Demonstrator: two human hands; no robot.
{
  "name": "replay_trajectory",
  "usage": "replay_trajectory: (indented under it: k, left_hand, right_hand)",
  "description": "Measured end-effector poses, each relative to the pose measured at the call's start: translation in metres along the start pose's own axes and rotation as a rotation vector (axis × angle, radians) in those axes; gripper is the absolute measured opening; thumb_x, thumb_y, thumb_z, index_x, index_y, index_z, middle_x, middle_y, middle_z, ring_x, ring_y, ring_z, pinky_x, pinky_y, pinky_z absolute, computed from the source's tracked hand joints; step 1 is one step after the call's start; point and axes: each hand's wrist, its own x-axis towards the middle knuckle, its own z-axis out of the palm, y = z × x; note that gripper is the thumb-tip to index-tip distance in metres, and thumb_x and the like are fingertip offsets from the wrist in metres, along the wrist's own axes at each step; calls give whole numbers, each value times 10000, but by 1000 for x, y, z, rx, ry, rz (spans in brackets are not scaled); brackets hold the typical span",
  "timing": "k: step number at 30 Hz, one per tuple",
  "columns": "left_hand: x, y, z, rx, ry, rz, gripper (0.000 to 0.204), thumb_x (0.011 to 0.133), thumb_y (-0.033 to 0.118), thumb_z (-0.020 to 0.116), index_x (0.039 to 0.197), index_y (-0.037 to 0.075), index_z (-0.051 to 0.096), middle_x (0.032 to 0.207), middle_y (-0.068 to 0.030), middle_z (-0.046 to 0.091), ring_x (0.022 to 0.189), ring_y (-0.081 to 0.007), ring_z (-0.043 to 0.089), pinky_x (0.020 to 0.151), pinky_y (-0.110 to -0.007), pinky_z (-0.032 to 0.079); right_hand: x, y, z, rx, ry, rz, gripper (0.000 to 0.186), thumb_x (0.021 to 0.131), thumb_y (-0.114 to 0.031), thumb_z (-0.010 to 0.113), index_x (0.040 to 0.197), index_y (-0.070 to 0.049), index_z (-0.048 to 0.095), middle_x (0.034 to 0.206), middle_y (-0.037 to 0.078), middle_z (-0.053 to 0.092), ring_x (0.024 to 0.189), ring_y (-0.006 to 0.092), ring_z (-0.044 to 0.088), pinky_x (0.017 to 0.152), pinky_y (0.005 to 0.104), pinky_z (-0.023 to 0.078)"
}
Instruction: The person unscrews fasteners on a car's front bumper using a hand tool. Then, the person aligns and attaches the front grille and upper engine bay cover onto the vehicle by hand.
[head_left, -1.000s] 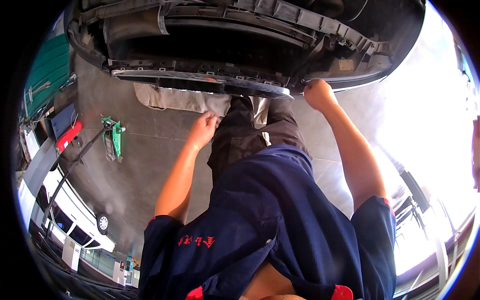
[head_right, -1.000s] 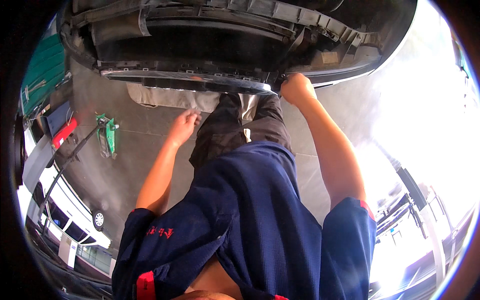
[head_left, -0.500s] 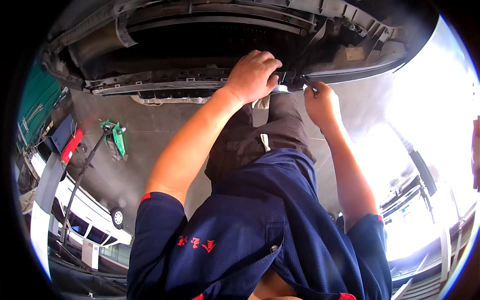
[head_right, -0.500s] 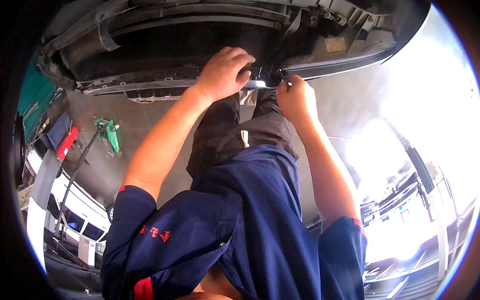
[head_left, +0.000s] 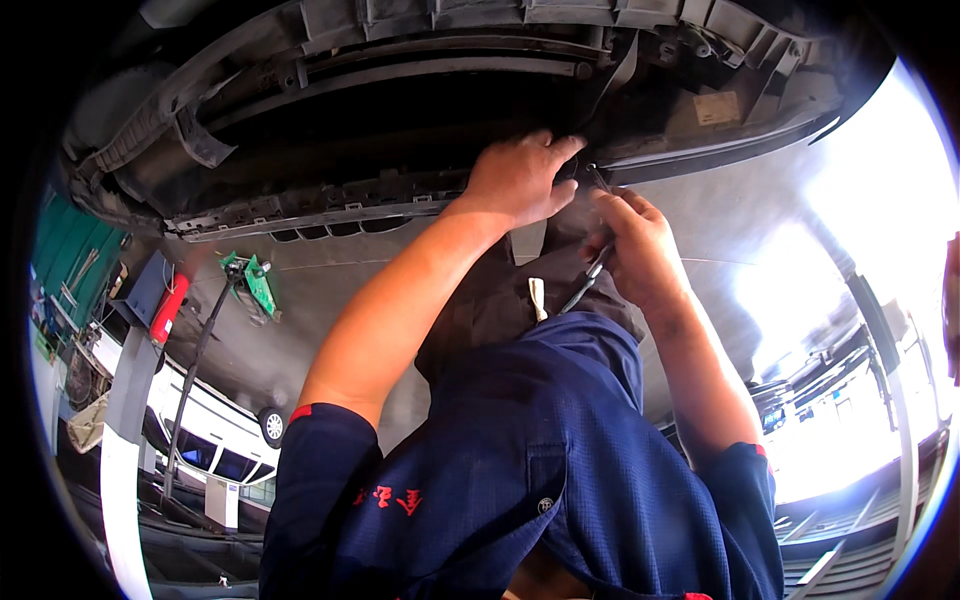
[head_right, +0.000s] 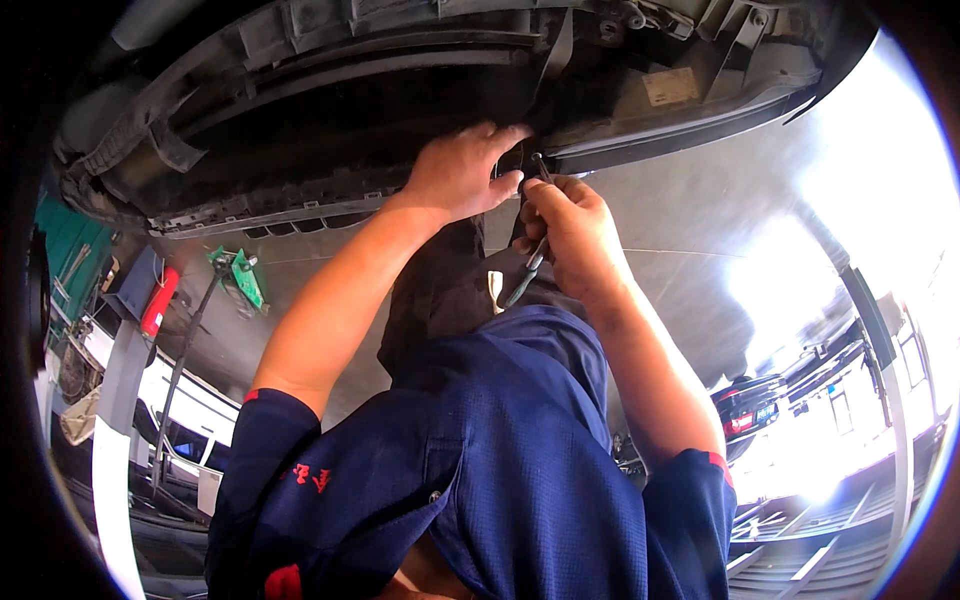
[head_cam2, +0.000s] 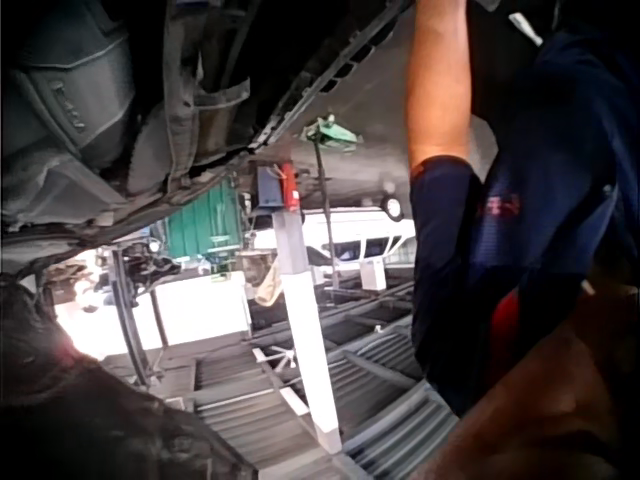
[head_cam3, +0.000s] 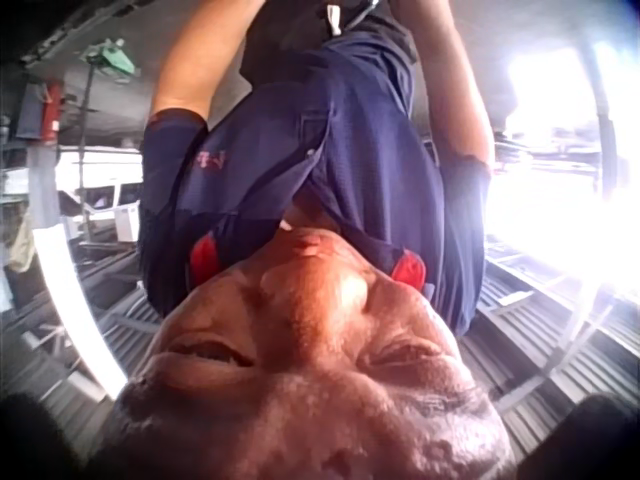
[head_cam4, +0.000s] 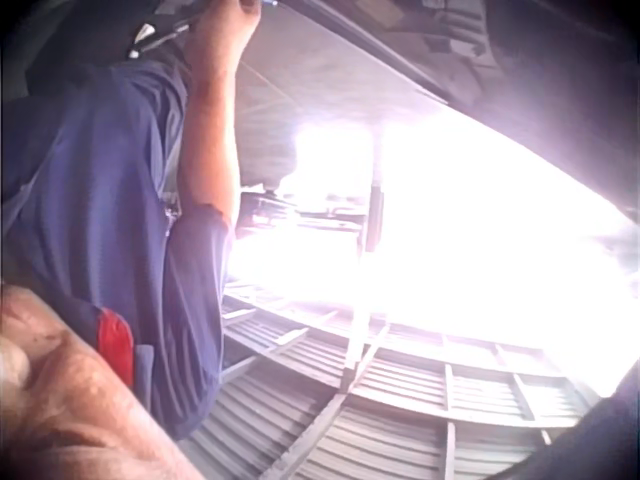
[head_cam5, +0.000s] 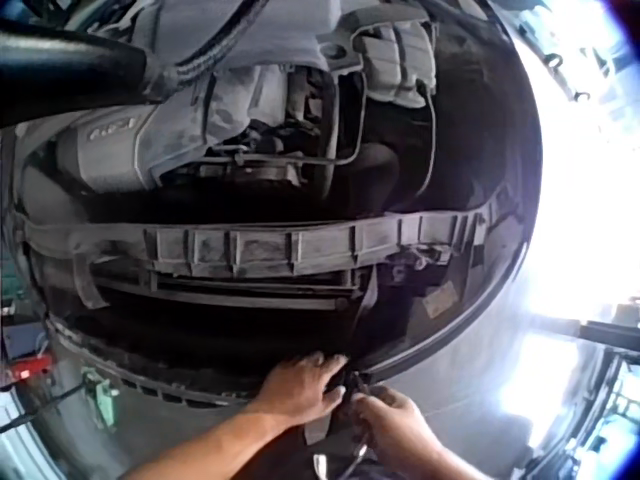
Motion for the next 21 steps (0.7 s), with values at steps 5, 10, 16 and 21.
replay_trajectory:
  k: [5, 10, 16, 21]
  left_hand:
    - [14, 0, -2, 44, -97, -49, 515, 894, 409, 712, 1367, 227, 617, 1173, -130, 667, 1059, -350, 684, 879, -467, 575]
    - [17, -6, -6, -10, -128, -18, 498, 908, 415, 697, 1367, 232, 639, 1210, -162, 658, 1127, -360, 666, 933, -472, 557]
    - [10, -4, 4, -7, -31, -3, 515, 908, 416, 690, 1382, 226, 627, 1230, -155, 654, 1133, -365, 663, 938, -472, 556]
    - [7, 6, -2, -29, -98, -58, 538, 909, 412, 689, 1413, 244, 602, 1259, -150, 642, 1144, -366, 661, 936, -474, 563]
  right_hand:
    - [1, -8, -2, -656, 98, -285, 411, 935, -249, 680, 1145, 94, 592, 906, 145, 697, 692, 190, 694, 651, 354, 582]
    - [7, -5, -9, -1226, 165, -718, 387, 927, -198, 638, 1197, 71, 571, 750, 165, 688, 717, 212, 720, 623, 389, 567]
    - [-1, -1, 5, -68, 133, -166, 297, 985, -159, 584, 1224, 18, 585, 808, 85, 636, 668, 159, 612, 610, 353, 568]
    - [-10, -1, 14, 165, 185, -74, 261, 1001, -151, 571, 1206, 9, 596, 868, 63, 595, 723, 133, 555, 636, 349, 579]
